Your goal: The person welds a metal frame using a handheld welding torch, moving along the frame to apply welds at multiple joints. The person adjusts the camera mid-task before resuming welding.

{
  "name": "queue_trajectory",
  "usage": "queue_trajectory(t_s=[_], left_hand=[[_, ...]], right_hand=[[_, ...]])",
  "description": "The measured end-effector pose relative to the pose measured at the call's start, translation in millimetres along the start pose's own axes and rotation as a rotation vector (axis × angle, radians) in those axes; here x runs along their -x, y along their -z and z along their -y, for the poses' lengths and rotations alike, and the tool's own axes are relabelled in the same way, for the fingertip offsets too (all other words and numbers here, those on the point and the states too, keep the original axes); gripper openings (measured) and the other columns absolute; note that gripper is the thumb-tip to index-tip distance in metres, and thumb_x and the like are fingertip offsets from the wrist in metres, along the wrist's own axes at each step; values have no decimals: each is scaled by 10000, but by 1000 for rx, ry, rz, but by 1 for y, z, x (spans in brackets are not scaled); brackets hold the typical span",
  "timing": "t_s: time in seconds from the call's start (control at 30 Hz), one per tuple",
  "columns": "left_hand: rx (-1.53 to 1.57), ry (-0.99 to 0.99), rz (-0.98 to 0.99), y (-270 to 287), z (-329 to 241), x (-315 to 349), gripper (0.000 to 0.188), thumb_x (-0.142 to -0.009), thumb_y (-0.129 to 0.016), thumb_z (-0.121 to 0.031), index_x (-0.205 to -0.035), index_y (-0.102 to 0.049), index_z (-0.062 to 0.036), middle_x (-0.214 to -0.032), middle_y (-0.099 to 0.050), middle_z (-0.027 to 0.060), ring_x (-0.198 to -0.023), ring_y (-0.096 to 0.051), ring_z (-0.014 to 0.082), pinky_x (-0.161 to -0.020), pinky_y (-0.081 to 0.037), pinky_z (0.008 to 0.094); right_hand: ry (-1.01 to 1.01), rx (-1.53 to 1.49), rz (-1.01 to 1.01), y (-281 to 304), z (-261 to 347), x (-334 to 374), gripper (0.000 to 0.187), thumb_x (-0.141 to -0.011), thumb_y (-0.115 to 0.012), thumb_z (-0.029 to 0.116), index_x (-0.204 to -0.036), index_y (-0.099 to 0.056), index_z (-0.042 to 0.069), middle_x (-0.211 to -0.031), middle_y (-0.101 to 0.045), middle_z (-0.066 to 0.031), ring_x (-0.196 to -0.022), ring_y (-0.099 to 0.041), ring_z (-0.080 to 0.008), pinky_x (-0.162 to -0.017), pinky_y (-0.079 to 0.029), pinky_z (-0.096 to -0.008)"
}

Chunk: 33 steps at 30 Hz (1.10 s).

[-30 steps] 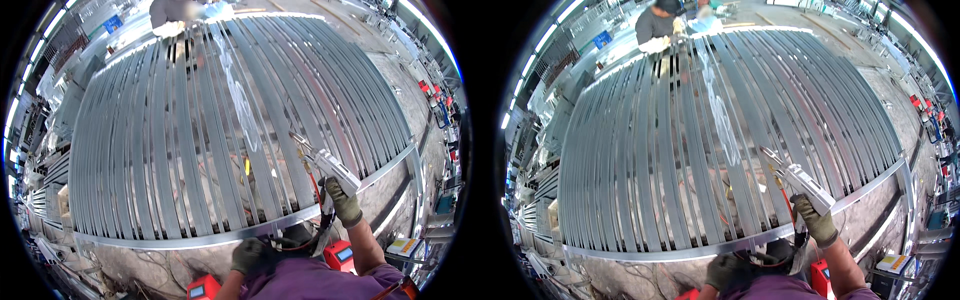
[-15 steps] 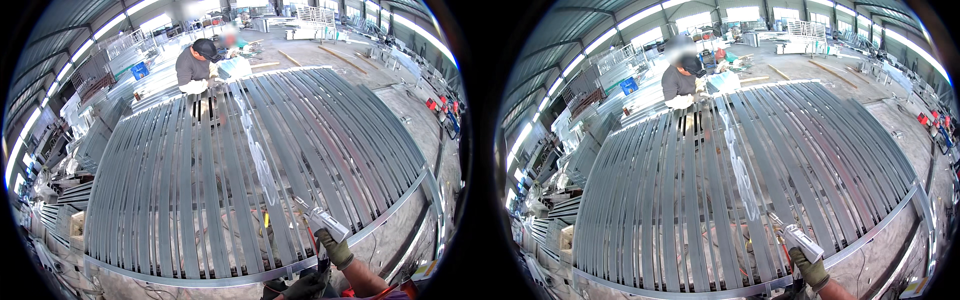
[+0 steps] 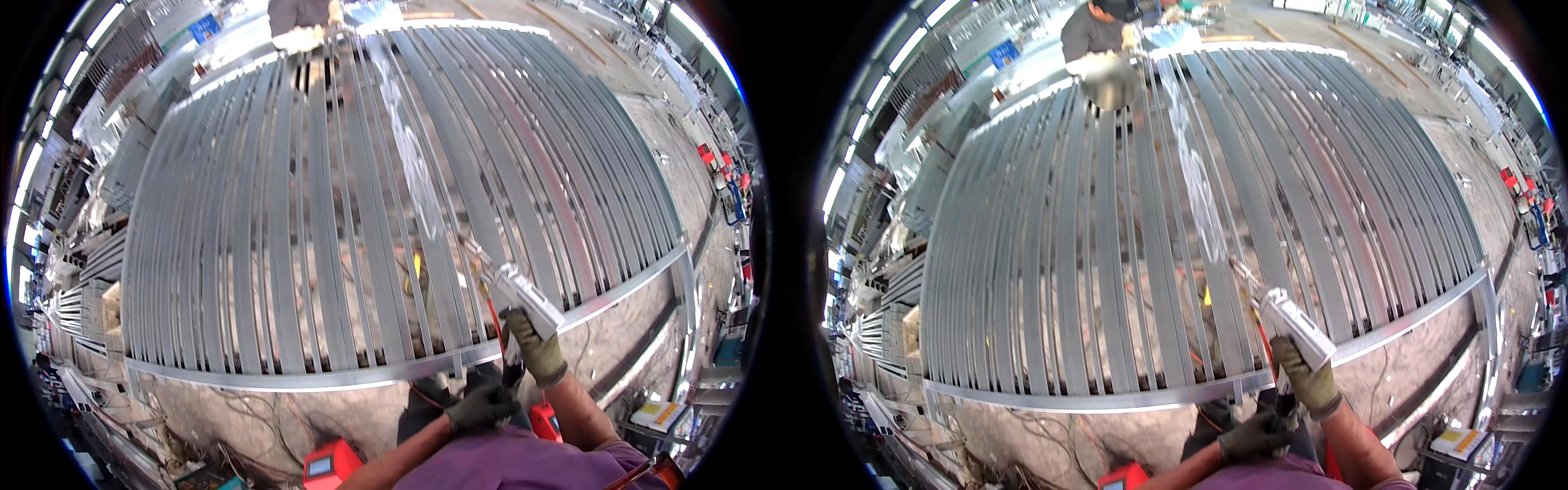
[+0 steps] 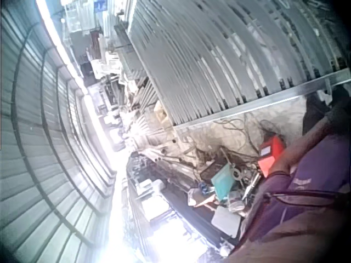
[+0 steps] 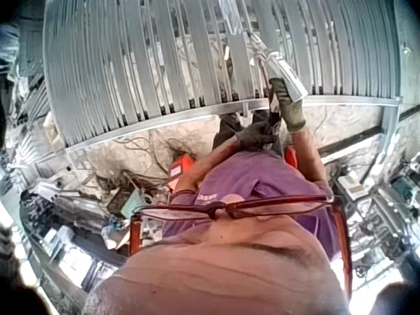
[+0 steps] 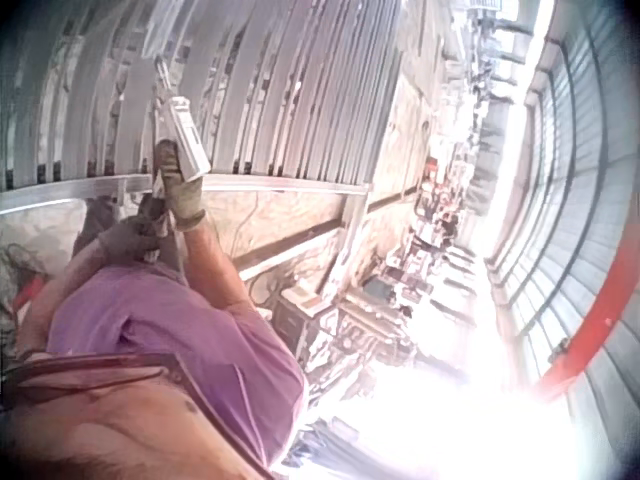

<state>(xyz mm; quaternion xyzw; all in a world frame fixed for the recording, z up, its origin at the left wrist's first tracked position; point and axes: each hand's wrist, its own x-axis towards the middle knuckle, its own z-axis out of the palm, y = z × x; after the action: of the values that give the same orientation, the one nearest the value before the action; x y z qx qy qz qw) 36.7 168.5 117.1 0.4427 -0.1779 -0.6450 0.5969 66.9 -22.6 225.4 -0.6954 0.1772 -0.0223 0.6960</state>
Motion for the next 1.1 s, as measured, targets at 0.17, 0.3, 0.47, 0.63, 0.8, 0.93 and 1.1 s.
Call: queue_trajectory(t_s=[0.17, 0.3, 0.47, 0.63, 0.8, 0.93, 1.1], left_hand=[[-183, 69, -61, -7, -2, 9, 466, -1014, -825, -397, -1251, -623, -51, -1005, -655, -9, -922, -596, 82, -838, -532, 299], [-189, 75, -44, -9, 6, 8, 508, -1014, -820, -405, -1302, -617, -38, -1053, -665, 8, -967, -601, 90, -875, -535, 308], [-215, 100, -41, -12, -8, 11, 534, -1021, -806, -400, -1342, -617, -17, -1098, -678, 35, -1012, -609, 109, -917, -534, 324], [-251, 74, -57, -12, -10, 9, 566, -1015, -802, -411, -1344, -618, 11, -1110, -698, 83, -1027, -626, 153, -953, -530, 350], [-274, 102, -75, -12, -16, 11, 583, -1010, -808, -405, -1377, -625, 9, -1110, -708, 100, -1041, -636, 165, -970, -535, 366], [-249, 77, -47, -10, -10, 9, 564, -1009, -815, -369, -1395, -633, -2, -1118, -717, 110, -1061, -650, 170, -980, -539, 366], [-170, -9, -91, -20, -12, -4, 509, -1018, -801, -268, -1392, -601, 14, -1123, -722, 94, -1056, -651, 155, -966, -547, 359]], right_hand=[[-136, -17, -232, -10, 12, 8, 206, -1089, -740, 233, -1153, -752, 37, -895, -701, 10, -807, -639, -86, -707, -525, -287], [-157, -60, -306, -8, 7, 12, 246, -1081, -756, 264, -1165, -760, 33, -830, -702, 4, -737, -649, -98, -651, -512, -290], [-177, -81, -380, -4, 4, 16, 283, -1080, -754, 294, -1164, -773, 25, -784, -694, -13, -657, -650, -112, -592, -501, -289], [-207, -92, -406, -3, 9, 15, 303, -1085, -747, 306, -1163, -780, 16, -775, -687, -11, -641, -644, -118, -583, -496, -288], [-138, -40, -453, 3, -5, 15, 343, -1096, -732, 353, -1161, -774, 18, -792, -691, -9, -673, -650, -114, -587, -492, -284], [-186, -113, -419, 14, 15, 7, 350, -1104, -712, 393, -1134, -770, 49, -804, -684, 5, -684, -645, -96, -594, -495, -266], [-150, -81, -443, 31, 30, -16, 411, -1090, -700, 481, -1145, -737, 76, -762, -670, 4, -611, -644, -102, -549, -515, -263]])
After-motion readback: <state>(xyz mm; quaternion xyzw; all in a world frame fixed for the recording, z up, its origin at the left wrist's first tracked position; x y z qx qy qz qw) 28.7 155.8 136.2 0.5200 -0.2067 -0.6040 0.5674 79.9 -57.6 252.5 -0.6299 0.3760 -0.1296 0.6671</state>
